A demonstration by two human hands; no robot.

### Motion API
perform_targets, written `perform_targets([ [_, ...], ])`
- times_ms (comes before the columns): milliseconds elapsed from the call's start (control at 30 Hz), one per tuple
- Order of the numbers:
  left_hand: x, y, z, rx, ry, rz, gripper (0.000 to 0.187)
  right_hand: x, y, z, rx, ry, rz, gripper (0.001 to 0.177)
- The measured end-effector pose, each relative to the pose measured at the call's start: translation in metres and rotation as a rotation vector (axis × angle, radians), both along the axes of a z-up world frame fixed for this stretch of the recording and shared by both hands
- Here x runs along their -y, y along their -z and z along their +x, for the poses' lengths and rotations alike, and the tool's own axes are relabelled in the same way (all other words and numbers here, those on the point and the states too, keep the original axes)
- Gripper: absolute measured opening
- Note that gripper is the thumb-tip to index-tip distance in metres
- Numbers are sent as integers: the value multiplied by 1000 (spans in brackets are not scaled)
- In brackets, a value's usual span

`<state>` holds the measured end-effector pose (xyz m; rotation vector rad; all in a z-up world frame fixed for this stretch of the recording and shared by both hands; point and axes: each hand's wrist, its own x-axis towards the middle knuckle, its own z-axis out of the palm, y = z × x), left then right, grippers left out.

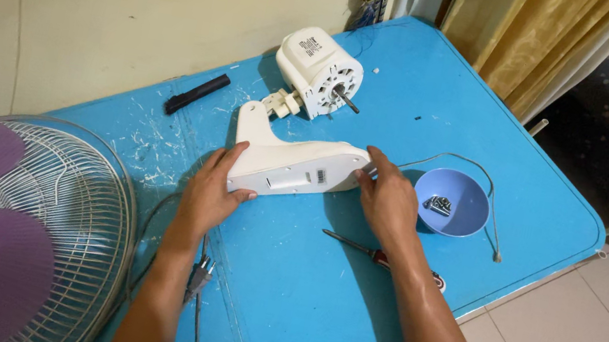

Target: The person assembles an electric fan on a blue table. They place the fan blade onto the motor, attach the front grille, and then secure the rear cover to the base using a screwdriver and screws.

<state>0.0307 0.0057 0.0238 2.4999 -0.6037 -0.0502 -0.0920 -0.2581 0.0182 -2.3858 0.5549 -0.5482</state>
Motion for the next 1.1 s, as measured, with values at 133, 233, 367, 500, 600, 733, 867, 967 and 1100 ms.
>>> perform_targets([
  [133, -2, 0, 2, -4, 64, -104, 77, 6, -7, 8, -104, 10, 35, 44],
  [233, -1, 0, 0, -2, 47, -127, 76, 11, -10, 11, -1, -104, 136, 48],
  [367, -1, 2, 1, -28, 53, -202, 75, 14, -12, 17, 20, -183, 195, 49],
  [500, -8, 4, 7, 51, 161, -312, 82, 15, -8, 23, -16, -122, 211, 48],
  [600, -7, 5, 10, 7, 196, -459, 79, 19, -3, 22, 7, -133, 245, 48],
  [733, -5, -6, 13, -102, 117, -414, 75, 23, -8, 27, 31, -84, 280, 47],
  [867, -4, -21, 13, -183, 64, -379, 74, 22, -15, 27, 9, -97, 360, 52],
  [967, -4, -24, 11, -181, 66, -384, 74, 22, -16, 25, 22, -123, 377, 59],
  [1100, -3, -24, 16, -231, 17, -355, 74, 23, -13, 27, 75, -135, 401, 57],
])
